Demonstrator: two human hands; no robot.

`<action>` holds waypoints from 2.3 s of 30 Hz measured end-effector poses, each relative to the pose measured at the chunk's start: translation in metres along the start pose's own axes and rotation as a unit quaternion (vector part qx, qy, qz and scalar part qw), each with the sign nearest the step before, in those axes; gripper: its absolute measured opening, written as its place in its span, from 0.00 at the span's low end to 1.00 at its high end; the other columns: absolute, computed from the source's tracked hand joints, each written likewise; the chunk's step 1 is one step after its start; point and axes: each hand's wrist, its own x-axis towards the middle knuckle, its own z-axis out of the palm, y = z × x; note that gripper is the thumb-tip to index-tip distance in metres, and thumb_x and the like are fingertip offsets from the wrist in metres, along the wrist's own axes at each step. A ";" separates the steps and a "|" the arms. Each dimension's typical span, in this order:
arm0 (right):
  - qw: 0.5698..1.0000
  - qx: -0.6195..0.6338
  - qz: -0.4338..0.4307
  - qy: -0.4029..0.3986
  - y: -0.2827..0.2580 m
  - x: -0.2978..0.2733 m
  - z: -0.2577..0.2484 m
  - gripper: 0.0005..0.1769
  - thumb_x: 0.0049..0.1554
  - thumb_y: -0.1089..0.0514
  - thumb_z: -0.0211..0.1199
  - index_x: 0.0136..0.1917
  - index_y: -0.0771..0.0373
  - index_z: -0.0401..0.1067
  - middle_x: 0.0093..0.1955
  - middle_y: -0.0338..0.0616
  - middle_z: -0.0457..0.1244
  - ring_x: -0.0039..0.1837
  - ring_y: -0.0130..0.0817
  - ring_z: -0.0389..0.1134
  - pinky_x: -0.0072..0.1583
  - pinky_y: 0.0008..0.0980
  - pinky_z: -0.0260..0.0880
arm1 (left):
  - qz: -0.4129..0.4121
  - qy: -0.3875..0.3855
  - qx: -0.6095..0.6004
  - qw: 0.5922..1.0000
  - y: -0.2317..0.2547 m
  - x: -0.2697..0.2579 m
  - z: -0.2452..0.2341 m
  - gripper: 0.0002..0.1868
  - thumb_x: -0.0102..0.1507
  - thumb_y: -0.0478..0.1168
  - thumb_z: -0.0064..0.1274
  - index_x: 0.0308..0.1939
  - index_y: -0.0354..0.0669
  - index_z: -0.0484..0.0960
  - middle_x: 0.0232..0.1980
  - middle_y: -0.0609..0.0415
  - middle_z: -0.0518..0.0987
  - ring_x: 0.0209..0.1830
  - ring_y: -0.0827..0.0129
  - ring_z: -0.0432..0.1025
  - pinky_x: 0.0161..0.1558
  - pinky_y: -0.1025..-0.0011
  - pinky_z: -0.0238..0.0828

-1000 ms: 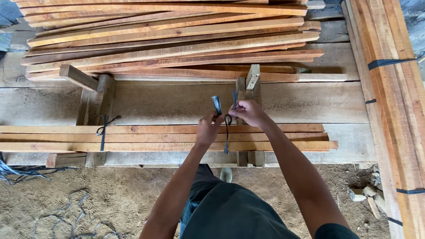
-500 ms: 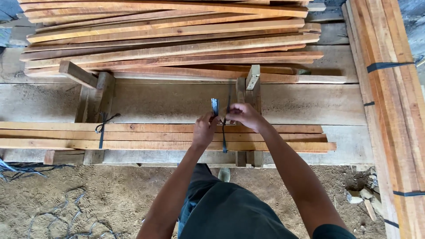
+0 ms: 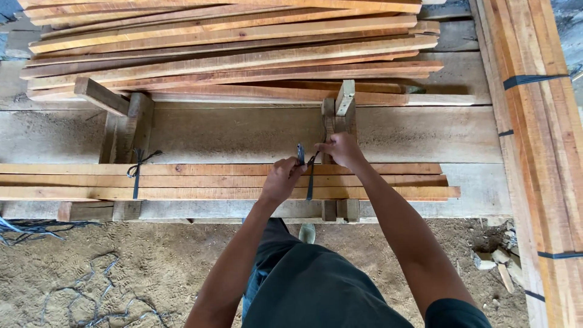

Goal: Bundling and organizing pieces of wood using plastic straps in a workshop.

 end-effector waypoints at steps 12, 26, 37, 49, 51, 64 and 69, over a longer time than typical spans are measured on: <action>0.845 0.475 0.245 -0.031 -0.068 0.001 0.018 0.16 0.68 0.50 0.51 0.46 0.60 0.73 0.41 0.41 0.66 0.39 0.33 0.68 0.45 0.33 0.70 | -0.019 0.065 -0.188 0.980 0.027 0.023 0.006 0.15 0.76 0.45 0.45 0.38 0.43 0.76 0.27 0.50 0.70 0.28 0.68 0.66 0.37 0.61 0.67; 0.858 0.332 0.366 0.140 0.021 0.088 0.102 0.07 0.56 0.50 0.47 0.45 0.53 0.59 0.35 0.32 0.54 0.37 0.30 0.58 0.39 0.30 0.49 | -0.058 0.118 -0.411 0.902 0.003 0.001 0.056 0.17 0.78 0.39 0.36 0.36 0.40 0.74 0.30 0.56 0.70 0.36 0.71 0.69 0.49 0.68 0.67; 0.897 0.174 0.325 0.243 -0.025 0.053 0.096 0.33 0.60 0.42 0.50 0.62 0.74 0.70 0.60 0.62 0.67 0.66 0.54 0.68 0.64 0.48 0.70 | -0.010 0.146 -0.315 0.938 0.006 -0.017 0.057 0.17 0.75 0.35 0.37 0.29 0.43 0.68 0.22 0.55 0.64 0.26 0.71 0.61 0.41 0.68 0.66; 0.969 -0.194 0.140 -0.063 0.008 0.071 0.131 0.29 0.60 0.48 0.46 0.46 0.74 0.79 0.47 0.69 0.70 0.54 0.64 0.73 0.52 0.53 0.75 | -0.025 0.109 -0.261 0.959 0.003 -0.008 0.051 0.19 0.74 0.35 0.35 0.26 0.44 0.67 0.19 0.52 0.62 0.17 0.68 0.55 0.27 0.68 0.62; 0.973 -0.045 0.224 -0.006 0.007 0.073 0.128 0.31 0.58 0.43 0.48 0.41 0.74 0.79 0.42 0.65 0.70 0.51 0.63 0.73 0.47 0.54 0.72 | -0.026 0.094 -0.279 0.955 0.019 -0.002 0.039 0.21 0.75 0.35 0.32 0.25 0.48 0.62 0.20 0.61 0.53 0.19 0.77 0.48 0.28 0.71 0.60; 0.974 -0.099 0.199 -0.045 0.047 0.103 0.128 0.25 0.66 0.52 0.42 0.48 0.75 0.73 0.40 0.57 0.68 0.41 0.55 0.71 0.46 0.42 0.70 | -0.151 0.171 -0.539 0.811 0.030 -0.007 0.056 0.14 0.75 0.35 0.39 0.33 0.42 0.63 0.32 0.68 0.58 0.35 0.83 0.57 0.50 0.72 0.63; 0.978 -0.007 0.202 0.049 0.004 0.078 0.109 0.27 0.65 0.55 0.39 0.47 0.79 0.73 0.45 0.74 0.66 0.52 0.73 0.66 0.46 0.60 0.67 | -0.074 0.144 -0.436 0.885 -0.006 -0.027 0.073 0.19 0.77 0.38 0.35 0.29 0.47 0.64 0.25 0.69 0.53 0.29 0.75 0.67 0.46 0.70 0.67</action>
